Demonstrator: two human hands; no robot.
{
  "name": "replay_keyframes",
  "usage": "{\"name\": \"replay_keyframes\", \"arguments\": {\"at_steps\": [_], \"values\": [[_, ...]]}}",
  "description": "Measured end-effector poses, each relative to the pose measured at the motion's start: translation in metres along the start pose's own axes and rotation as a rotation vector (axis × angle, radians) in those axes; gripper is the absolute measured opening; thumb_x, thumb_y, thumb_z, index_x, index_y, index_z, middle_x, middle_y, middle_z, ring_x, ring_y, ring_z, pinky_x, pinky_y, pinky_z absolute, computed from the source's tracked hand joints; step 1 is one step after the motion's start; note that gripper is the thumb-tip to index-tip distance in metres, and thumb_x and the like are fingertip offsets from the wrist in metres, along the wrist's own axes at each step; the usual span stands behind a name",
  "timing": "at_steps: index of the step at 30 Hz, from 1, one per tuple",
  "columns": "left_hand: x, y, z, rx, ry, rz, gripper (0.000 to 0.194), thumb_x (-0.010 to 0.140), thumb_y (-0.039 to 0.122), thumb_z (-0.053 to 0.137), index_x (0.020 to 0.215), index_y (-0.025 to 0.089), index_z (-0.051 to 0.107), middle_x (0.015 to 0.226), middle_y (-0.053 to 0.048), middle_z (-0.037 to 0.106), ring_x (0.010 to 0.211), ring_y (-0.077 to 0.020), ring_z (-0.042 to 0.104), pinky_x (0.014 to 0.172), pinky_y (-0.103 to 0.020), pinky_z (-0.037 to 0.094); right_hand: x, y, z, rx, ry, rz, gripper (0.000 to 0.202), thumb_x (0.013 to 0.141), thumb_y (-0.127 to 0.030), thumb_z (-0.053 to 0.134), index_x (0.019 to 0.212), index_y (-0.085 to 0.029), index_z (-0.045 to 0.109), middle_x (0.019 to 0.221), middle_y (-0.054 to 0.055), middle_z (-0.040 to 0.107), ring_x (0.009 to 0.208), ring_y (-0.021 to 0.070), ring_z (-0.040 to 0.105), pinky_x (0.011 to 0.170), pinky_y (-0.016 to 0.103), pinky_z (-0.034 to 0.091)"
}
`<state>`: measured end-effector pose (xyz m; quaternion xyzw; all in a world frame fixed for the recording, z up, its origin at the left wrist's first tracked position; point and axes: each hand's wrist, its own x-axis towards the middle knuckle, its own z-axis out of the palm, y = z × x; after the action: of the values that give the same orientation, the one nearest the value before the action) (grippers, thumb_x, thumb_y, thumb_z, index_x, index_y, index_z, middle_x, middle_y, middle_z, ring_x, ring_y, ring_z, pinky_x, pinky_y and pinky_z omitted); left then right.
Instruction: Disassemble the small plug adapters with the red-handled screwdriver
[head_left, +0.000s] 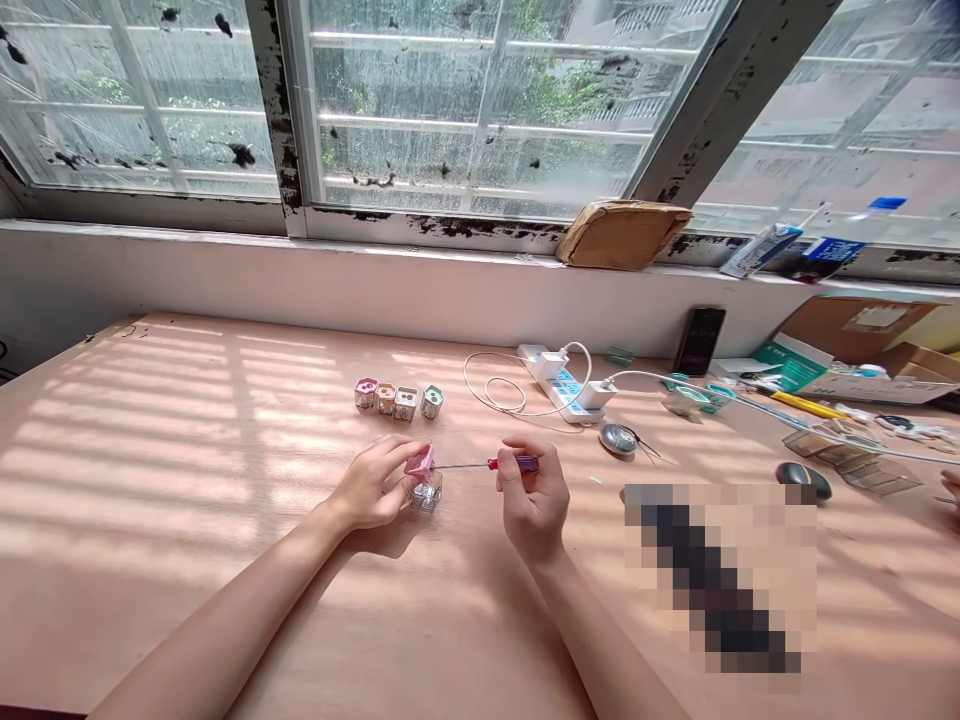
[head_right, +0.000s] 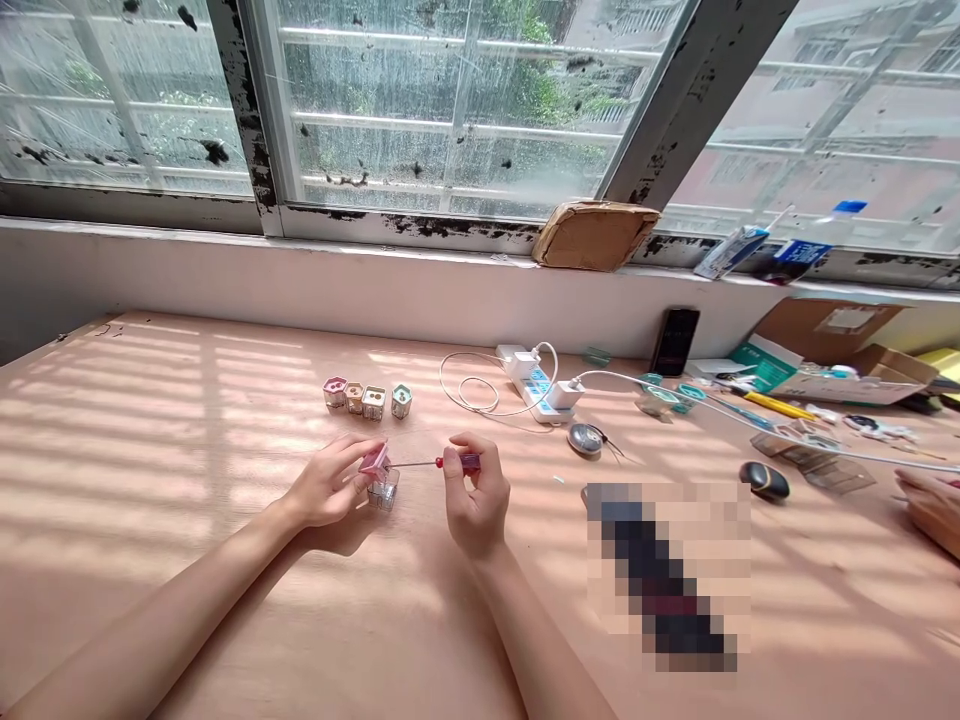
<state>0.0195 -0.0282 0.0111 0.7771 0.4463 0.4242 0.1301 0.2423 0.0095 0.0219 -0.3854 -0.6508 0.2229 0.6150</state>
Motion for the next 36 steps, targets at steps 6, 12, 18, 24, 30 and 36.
{"name": "replay_keyframes", "arguments": {"at_steps": [6,12,18,24,30,36], "values": [[0.0008,0.0008,0.0000,-0.011,-0.001,-0.003,0.037,0.095,0.023,0.052,0.130,0.019,0.061,0.113,-0.011,0.069,0.102,-0.0234,0.066,0.089,-0.035,0.054,-0.0004,-0.0026,-0.0007,-0.007,-0.004,0.003,0.014,0.097,-0.035,0.059,0.102,-0.022,0.060,0.077,0.000,0.061,0.058,0.0143,0.061,0.051,0.027,0.048],[0.0008,0.0004,0.0001,-0.007,-0.003,0.003,0.035,0.095,0.023,0.052,0.129,0.019,0.061,0.112,-0.011,0.070,0.102,-0.0231,0.066,0.089,-0.035,0.054,0.0000,-0.0025,-0.0005,-0.007,0.001,0.006,0.014,0.097,-0.036,0.059,0.102,-0.022,0.060,0.076,-0.001,0.061,0.057,0.0141,0.061,0.050,0.027,0.048],[0.0001,0.0013,-0.0004,-0.002,0.000,0.000,0.035,0.094,0.022,0.052,0.128,0.019,0.061,0.111,-0.010,0.069,0.101,-0.0227,0.066,0.088,-0.034,0.054,0.0003,-0.0012,-0.0007,-0.005,0.014,0.002,0.012,0.097,-0.034,0.059,0.102,-0.022,0.061,0.074,-0.001,0.060,0.059,0.0148,0.062,0.052,0.027,0.048],[0.0007,0.0013,-0.0009,-0.001,-0.002,0.013,0.035,0.095,0.021,0.051,0.128,0.018,0.061,0.111,-0.011,0.069,0.101,-0.0232,0.066,0.087,-0.035,0.053,0.0004,-0.0011,-0.0004,-0.004,0.010,0.003,0.013,0.097,-0.034,0.060,0.102,-0.022,0.061,0.075,-0.001,0.061,0.058,0.0142,0.062,0.052,0.026,0.049],[0.0009,0.0002,-0.0003,-0.004,-0.008,0.017,0.033,0.095,0.022,0.053,0.127,0.018,0.061,0.112,-0.010,0.069,0.102,-0.0227,0.066,0.089,-0.034,0.053,0.0015,-0.0021,-0.0011,-0.005,0.000,0.002,0.012,0.095,-0.033,0.063,0.096,-0.021,0.062,0.070,-0.002,0.062,0.054,0.0132,0.059,0.047,0.024,0.045],[0.0015,-0.0001,-0.0007,0.019,-0.041,-0.010,0.032,0.095,0.022,0.052,0.126,0.017,0.059,0.113,-0.011,0.068,0.104,-0.0237,0.064,0.090,-0.036,0.052,0.0021,-0.0028,-0.0007,0.039,-0.031,0.005,0.011,0.094,-0.031,0.065,0.089,-0.021,0.062,0.067,-0.001,0.062,0.054,0.0128,0.058,0.046,0.023,0.042]]}}
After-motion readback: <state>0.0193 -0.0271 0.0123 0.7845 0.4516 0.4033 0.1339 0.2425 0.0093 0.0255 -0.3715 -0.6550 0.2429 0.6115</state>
